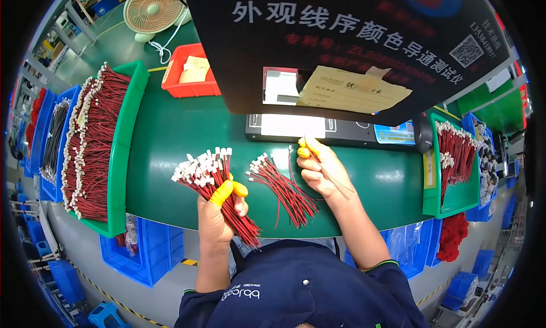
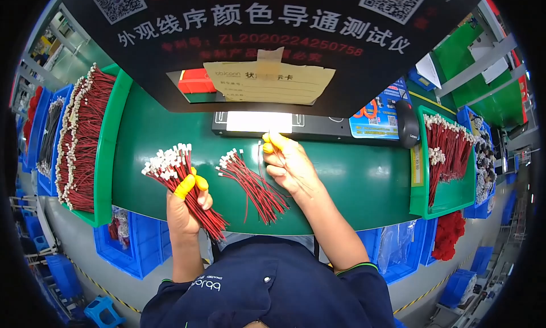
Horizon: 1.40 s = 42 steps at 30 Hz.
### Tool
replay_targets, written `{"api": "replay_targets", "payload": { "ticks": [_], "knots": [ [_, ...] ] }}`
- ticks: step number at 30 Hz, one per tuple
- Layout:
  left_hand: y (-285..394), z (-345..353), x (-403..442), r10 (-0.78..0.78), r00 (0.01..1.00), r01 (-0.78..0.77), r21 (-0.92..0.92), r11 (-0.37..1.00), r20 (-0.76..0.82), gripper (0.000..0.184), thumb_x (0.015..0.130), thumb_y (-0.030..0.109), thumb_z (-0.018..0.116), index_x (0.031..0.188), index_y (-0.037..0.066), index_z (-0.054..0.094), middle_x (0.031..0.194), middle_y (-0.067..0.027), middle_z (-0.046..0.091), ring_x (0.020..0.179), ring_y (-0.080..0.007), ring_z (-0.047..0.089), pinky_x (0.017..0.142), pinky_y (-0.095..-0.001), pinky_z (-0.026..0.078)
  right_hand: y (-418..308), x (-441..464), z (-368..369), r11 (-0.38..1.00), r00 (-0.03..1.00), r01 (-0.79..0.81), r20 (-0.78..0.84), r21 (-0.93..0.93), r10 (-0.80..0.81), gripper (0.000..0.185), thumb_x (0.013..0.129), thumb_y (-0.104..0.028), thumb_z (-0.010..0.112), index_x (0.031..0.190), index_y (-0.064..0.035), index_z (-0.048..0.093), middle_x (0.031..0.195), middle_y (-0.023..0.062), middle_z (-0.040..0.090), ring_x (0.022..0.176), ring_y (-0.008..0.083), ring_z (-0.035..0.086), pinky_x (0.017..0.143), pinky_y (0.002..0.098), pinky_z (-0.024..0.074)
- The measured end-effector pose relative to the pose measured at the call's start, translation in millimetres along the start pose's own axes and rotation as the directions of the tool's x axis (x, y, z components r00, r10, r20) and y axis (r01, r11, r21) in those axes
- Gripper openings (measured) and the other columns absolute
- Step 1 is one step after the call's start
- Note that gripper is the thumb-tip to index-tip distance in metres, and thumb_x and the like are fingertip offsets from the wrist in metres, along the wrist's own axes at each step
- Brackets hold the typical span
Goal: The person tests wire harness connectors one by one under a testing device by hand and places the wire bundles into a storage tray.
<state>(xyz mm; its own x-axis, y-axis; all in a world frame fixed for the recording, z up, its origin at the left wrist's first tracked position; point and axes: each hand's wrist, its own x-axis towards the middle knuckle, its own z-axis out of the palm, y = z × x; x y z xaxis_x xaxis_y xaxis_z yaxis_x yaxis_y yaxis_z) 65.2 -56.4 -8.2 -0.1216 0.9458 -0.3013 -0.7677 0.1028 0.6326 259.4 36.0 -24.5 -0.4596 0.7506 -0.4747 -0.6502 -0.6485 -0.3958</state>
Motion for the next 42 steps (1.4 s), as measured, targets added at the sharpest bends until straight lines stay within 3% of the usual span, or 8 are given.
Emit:
{"api": "replay_targets", "payload": {
  "ticks": [5,8,15,17,25,32,37,42],
  "knots": [
    [-1.9,-12.4,1.0,-0.032,0.996,0.033,0.006,0.999,-0.089,0.012,0.081,0.008,0.050,0.092,0.003,0.054,0.074,-0.0093,0.056,0.054,-0.0133,0.048,0.043,-0.0248,0.038,2.5,-12.1,12.3,0.884,0.985,0.117,-0.063,-0.453,-0.163,0.015,0.081,-0.016,0.052,0.079,-0.0012,0.055,0.063,0.0007,0.050,0.040,0.0019,0.032,0.031,0.0161,0.0228],
    [-4.6,-13.1,3.2,-0.038,0.995,0.036,-0.028,0.999,-0.089,0.013,0.081,0.007,0.051,0.092,0.002,0.053,0.073,-0.0112,0.057,0.052,-0.0133,0.048,0.043,-0.0252,0.039,17.5,-9.2,8.6,0.172,0.856,0.259,0.144,-0.950,-0.496,0.015,0.077,-0.012,0.057,0.078,0.0028,0.058,0.059,0.0045,0.054,0.052,0.0071,0.047,0.046,0.0205,0.0374],
    [-11.0,-13.0,6.3,0.035,0.985,-0.032,0.021,0.999,-0.167,0.007,0.080,0.005,0.053,0.086,0.002,0.051,0.071,-0.0125,0.057,0.051,-0.0123,0.048,0.041,-0.0242,0.039,34.5,-22.5,17.5,-0.133,0.797,0.298,0.323,-0.945,-0.510,0.021,0.071,-0.018,0.064,0.077,0.0008,0.055,0.073,0.0144,0.054,0.060,0.0240,0.056,0.056,0.0312,0.0457],
    [-11.0,-13.0,6.4,0.042,0.987,-0.036,0.038,0.999,-0.158,0.007,0.079,0.005,0.053,0.085,0.002,0.051,0.071,-0.0122,0.057,0.051,-0.0122,0.049,0.040,-0.0239,0.039,37.2,-29.0,28.1,-0.483,0.785,0.194,0.431,-0.854,-0.446,0.020,0.069,-0.017,0.067,0.076,-0.0006,0.057,0.070,0.0120,0.054,0.056,0.0221,0.055,0.052,0.0304,0.0454],
    [-11.8,-10.8,6.3,0.040,0.986,-0.034,0.038,0.999,-0.165,0.011,0.080,0.005,0.052,0.090,0.001,0.051,0.072,-0.0124,0.058,0.053,-0.0130,0.051,0.041,-0.0233,0.040,43.5,-26.5,21.2,-0.537,0.793,0.144,0.422,-0.831,-0.439,0.014,0.071,-0.015,0.062,0.070,-0.0031,0.055,0.068,0.0129,0.052,0.056,0.0280,0.054,0.052,0.0345,0.0443],
    [-13.6,-13.1,5.7,0.057,0.988,-0.053,0.037,0.998,-0.141,0.012,0.080,0.005,0.051,0.091,0.000,0.051,0.076,-0.0134,0.058,0.054,-0.0136,0.052,0.042,-0.0234,0.040,37.6,-26.3,15.9,-0.201,0.828,0.213,0.286,-0.956,-0.482,0.011,0.076,-0.012,0.056,0.071,-0.0024,0.053,0.062,0.0103,0.053,0.049,0.0214,0.053,0.048,0.0308,0.0432],
    [-9.3,-4.9,5.8,-0.014,0.993,0.012,-0.016,1.000,-0.121,0.010,0.079,0.003,0.051,0.088,-0.002,0.052,0.076,-0.0130,0.058,0.055,-0.0148,0.052,0.042,-0.0247,0.041,15.5,-26.3,20.3,0.859,0.979,0.117,-0.088,-0.499,-0.184,0.017,0.082,-0.017,0.050,0.073,-0.0027,0.050,0.057,0.0031,0.046,0.041,0.0046,0.035,0.031,0.0177,0.0282],
    [-17.4,7.6,12.6,-0.109,0.993,0.108,-0.021,0.994,-0.040,0.011,0.078,0.003,0.053,0.089,-0.001,0.053,0.077,-0.0126,0.058,0.057,-0.0157,0.053,0.043,-0.0253,0.042,8.6,-17.5,4.1,0.983,0.999,0.050,-0.009,-0.177,-0.052,0.022,0.084,-0.020,0.047,0.073,-0.0015,0.049,0.054,0.0023,0.044,0.039,0.0052,0.033,0.030,0.0173,0.0295]
  ]
}}
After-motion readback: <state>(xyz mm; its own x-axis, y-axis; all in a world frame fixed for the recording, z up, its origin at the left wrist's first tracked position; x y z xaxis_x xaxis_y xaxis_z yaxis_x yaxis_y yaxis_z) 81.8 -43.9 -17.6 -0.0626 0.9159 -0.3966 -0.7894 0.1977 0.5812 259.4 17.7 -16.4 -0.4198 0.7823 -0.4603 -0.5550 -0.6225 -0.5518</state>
